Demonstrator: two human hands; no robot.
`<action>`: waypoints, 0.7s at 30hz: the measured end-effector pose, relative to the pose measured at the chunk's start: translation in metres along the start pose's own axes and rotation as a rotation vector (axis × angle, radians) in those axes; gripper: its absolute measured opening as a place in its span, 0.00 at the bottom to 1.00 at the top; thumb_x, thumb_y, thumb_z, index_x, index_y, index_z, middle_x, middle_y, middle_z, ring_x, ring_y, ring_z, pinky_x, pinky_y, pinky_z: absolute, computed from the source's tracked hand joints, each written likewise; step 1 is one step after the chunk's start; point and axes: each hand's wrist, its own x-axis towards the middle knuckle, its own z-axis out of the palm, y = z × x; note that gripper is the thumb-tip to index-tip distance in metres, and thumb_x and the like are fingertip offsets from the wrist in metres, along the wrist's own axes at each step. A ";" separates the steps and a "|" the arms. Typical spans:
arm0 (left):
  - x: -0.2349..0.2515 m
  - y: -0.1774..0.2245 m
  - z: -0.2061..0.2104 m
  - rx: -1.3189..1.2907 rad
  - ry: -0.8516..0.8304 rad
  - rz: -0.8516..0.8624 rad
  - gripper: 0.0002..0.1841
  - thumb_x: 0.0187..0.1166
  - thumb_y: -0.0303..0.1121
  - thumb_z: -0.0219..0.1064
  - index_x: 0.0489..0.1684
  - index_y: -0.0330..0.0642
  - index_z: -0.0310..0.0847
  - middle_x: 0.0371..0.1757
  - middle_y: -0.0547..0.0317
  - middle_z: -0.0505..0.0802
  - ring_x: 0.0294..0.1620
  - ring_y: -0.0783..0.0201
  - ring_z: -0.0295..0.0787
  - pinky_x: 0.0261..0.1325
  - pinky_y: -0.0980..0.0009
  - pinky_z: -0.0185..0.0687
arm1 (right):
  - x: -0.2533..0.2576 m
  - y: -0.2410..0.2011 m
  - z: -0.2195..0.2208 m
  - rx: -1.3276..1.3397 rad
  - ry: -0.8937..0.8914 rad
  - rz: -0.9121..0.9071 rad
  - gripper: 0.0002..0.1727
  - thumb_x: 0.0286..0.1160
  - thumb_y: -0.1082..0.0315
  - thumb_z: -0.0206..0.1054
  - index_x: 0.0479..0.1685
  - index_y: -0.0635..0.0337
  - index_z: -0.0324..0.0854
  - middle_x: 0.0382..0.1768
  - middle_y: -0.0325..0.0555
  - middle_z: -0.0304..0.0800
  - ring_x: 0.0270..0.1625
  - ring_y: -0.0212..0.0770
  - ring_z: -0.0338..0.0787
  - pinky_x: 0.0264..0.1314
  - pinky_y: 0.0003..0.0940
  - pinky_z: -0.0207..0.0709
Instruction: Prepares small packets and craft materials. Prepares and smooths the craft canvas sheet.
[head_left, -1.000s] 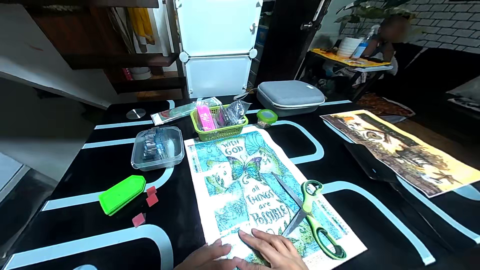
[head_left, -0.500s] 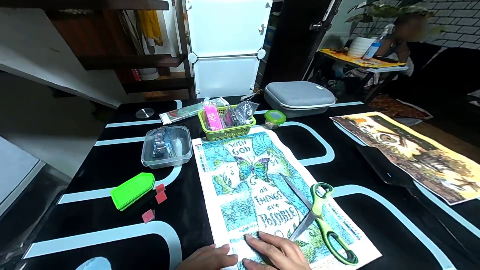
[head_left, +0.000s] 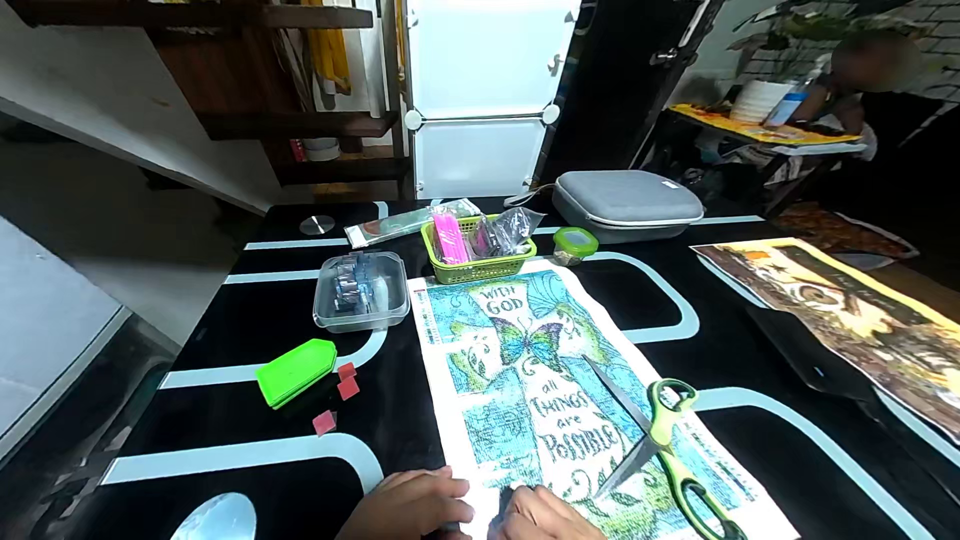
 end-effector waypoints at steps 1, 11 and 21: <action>0.001 -0.001 0.000 0.005 -0.005 -0.001 0.12 0.85 0.35 0.66 0.53 0.39 0.92 0.64 0.48 0.93 0.74 0.51 0.85 0.79 0.52 0.75 | 0.000 0.001 -0.001 -0.001 -0.005 -0.003 0.18 0.84 0.57 0.67 0.32 0.64 0.88 0.33 0.56 0.87 0.39 0.54 0.88 0.41 0.46 0.81; 0.011 -0.002 0.021 0.178 -0.071 0.061 0.14 0.81 0.46 0.69 0.50 0.49 0.95 0.64 0.53 0.93 0.76 0.49 0.82 0.82 0.42 0.62 | -0.003 0.007 -0.010 0.191 0.001 0.033 0.17 0.84 0.60 0.67 0.35 0.66 0.89 0.33 0.56 0.89 0.41 0.50 0.90 0.46 0.43 0.82; 0.014 0.001 0.018 0.102 -0.129 0.102 0.12 0.85 0.38 0.66 0.40 0.40 0.93 0.60 0.49 0.94 0.75 0.48 0.82 0.83 0.52 0.67 | -0.037 0.061 -0.063 -0.126 0.080 0.169 0.24 0.82 0.45 0.65 0.71 0.43 0.87 0.86 0.55 0.70 0.91 0.65 0.60 0.87 0.78 0.43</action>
